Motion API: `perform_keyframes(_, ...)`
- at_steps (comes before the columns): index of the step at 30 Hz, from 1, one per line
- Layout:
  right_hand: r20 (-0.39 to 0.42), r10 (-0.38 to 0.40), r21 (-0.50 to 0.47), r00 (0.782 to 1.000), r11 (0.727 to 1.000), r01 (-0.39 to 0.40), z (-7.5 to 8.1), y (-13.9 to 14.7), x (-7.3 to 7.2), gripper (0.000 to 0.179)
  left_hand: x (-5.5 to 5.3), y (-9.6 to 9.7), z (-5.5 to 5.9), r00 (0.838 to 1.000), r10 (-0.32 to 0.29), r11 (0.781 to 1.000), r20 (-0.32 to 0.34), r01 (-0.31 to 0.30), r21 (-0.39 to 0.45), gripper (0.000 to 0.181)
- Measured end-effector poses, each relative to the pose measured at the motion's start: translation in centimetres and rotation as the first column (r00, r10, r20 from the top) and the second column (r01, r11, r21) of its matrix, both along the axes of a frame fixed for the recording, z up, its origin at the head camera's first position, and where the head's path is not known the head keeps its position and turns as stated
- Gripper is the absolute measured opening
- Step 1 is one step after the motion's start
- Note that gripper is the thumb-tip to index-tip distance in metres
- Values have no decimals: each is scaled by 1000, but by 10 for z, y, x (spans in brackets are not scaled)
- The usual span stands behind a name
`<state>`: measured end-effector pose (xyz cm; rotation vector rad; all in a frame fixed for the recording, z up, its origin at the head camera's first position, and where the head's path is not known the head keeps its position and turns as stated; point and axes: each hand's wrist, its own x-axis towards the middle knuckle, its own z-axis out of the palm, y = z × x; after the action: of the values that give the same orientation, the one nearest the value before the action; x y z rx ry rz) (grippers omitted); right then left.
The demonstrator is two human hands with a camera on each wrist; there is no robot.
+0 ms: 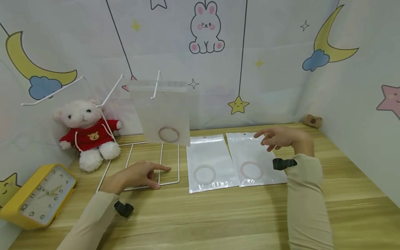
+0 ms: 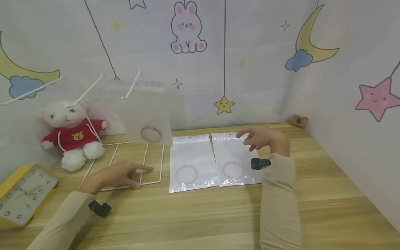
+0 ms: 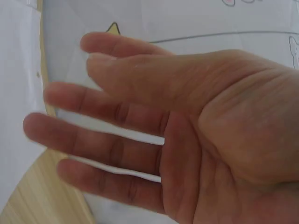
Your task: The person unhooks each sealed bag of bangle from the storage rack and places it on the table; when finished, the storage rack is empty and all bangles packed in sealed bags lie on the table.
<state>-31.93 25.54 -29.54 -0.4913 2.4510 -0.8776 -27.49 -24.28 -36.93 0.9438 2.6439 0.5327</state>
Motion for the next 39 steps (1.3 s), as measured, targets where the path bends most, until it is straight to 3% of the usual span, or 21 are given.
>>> perform_keyframes(4, -83, 34, -18, 996, 999, -36, 2, -14, 0, 38, 1, 1, 1, 1000, 9, 1000, 13, -9, 2, 61)
perform_keyframes(14, -268, 71, -44, 961, 995, -86, 7, -52, -2, 35, 1, 1, 2, 1000, 5, 1000, 4, -5, -3, 60)
perform_keyframes(19, -355, 81, -51, 931, 993, -106, 5, -70, -6, 33, 1, 1, 2, 1000, 8, 1000, 0, -8, -8, 61)
perform_keyframes(27, -457, 28, -104, 889, 991, -84, 2, -92, -6, 34, 0, 2, 0, 999, 33, 999, 27, -33, -13, 62)
perform_keyframes(34, -519, 66, -153, 852, 974, -169, -11, -125, -9, 36, -1, 1, -1, 1000, 23, 1000, 20, -23, -7, 62)
perform_keyframes(39, -593, 121, -77, 796, 976, -205, -21, -148, -10, 39, 0, 2, -1, 1000, 16, 1000, 17, -16, 1, 62)
